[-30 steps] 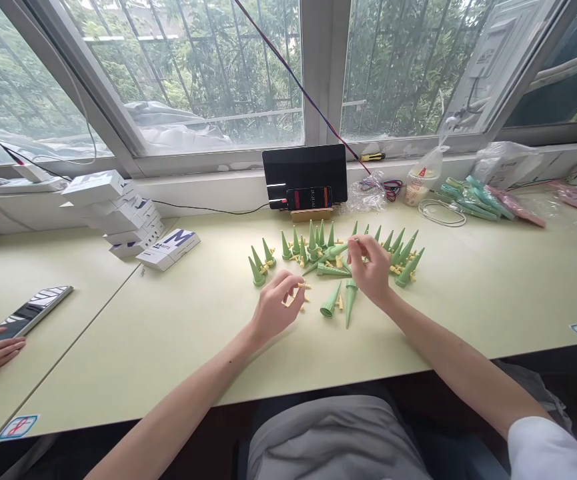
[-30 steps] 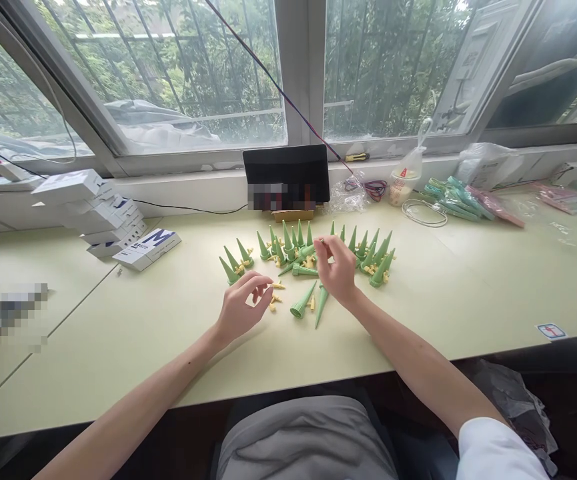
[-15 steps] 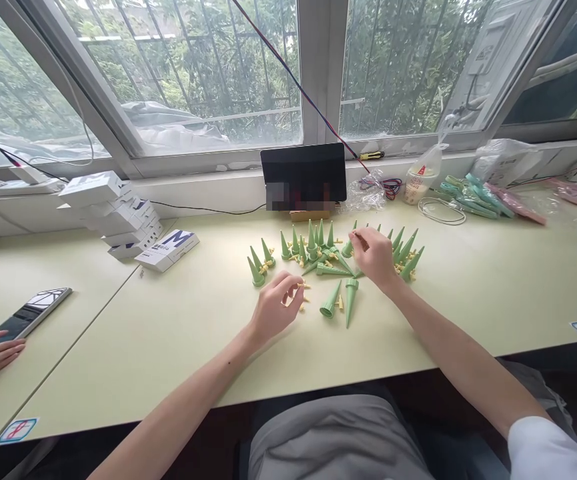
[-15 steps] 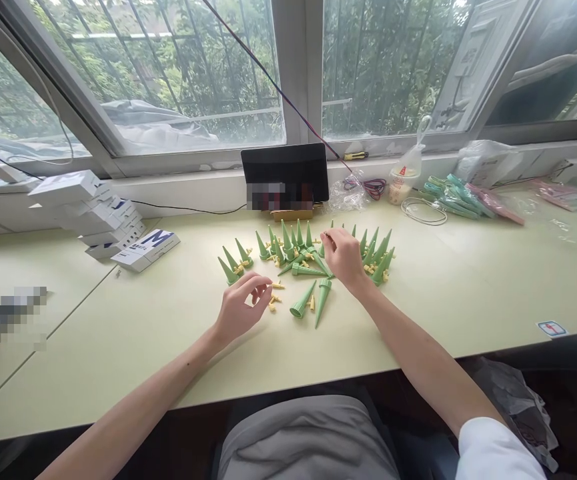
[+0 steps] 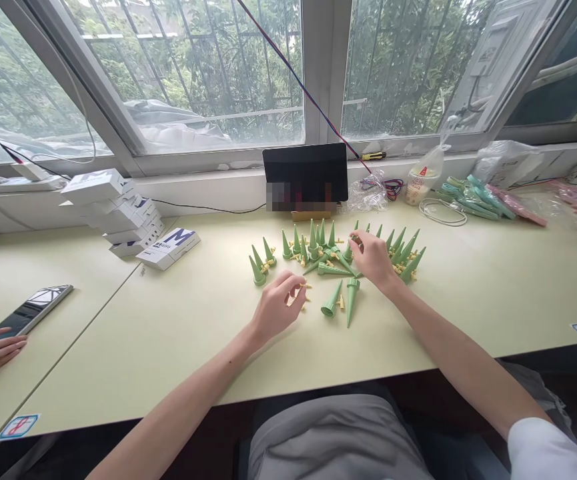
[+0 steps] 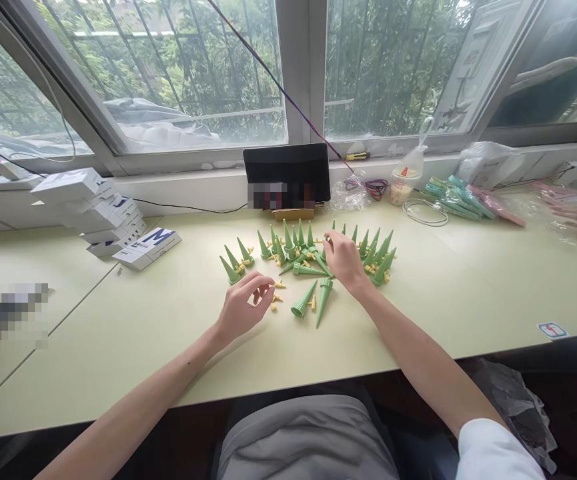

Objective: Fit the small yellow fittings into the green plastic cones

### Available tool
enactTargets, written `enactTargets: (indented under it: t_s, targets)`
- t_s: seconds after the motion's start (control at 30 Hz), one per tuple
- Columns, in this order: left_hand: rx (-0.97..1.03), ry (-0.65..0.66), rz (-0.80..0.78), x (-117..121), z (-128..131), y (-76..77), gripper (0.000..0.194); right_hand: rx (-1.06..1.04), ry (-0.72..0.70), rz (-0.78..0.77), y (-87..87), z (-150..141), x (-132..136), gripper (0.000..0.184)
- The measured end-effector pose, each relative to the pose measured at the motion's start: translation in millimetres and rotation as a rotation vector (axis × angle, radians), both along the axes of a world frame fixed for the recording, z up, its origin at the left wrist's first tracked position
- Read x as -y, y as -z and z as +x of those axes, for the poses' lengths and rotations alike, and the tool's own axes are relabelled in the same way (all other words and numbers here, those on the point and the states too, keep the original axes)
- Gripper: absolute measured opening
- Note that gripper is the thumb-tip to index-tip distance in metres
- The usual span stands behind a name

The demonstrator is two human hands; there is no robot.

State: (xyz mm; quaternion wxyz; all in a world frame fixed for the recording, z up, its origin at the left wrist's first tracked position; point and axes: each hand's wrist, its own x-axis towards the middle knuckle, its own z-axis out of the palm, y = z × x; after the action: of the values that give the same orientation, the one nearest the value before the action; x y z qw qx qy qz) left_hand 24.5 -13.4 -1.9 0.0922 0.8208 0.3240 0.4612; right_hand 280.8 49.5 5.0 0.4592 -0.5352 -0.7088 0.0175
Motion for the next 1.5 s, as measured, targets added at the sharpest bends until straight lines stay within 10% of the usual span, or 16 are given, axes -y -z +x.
enactTargets:
  t_s: [0.43, 0.67, 1.5]
  targets:
    - [-0.002, 0.012, -0.006, 0, 1, -2.0, 0.01, -0.102, -0.003, 0.124, -13.2, -12, 16, 0.018]
    - [-0.021, -0.007, -0.023, 1, 0, -0.1, 0.01, 0.067, -0.306, -0.066, -10.2, -28, 30, 0.012]
    - [-0.042, 0.0, -0.087, 2, 1, 0.4, 0.01, 0.34, -0.234, -0.413, 7.2, -36, 28, 0.031]
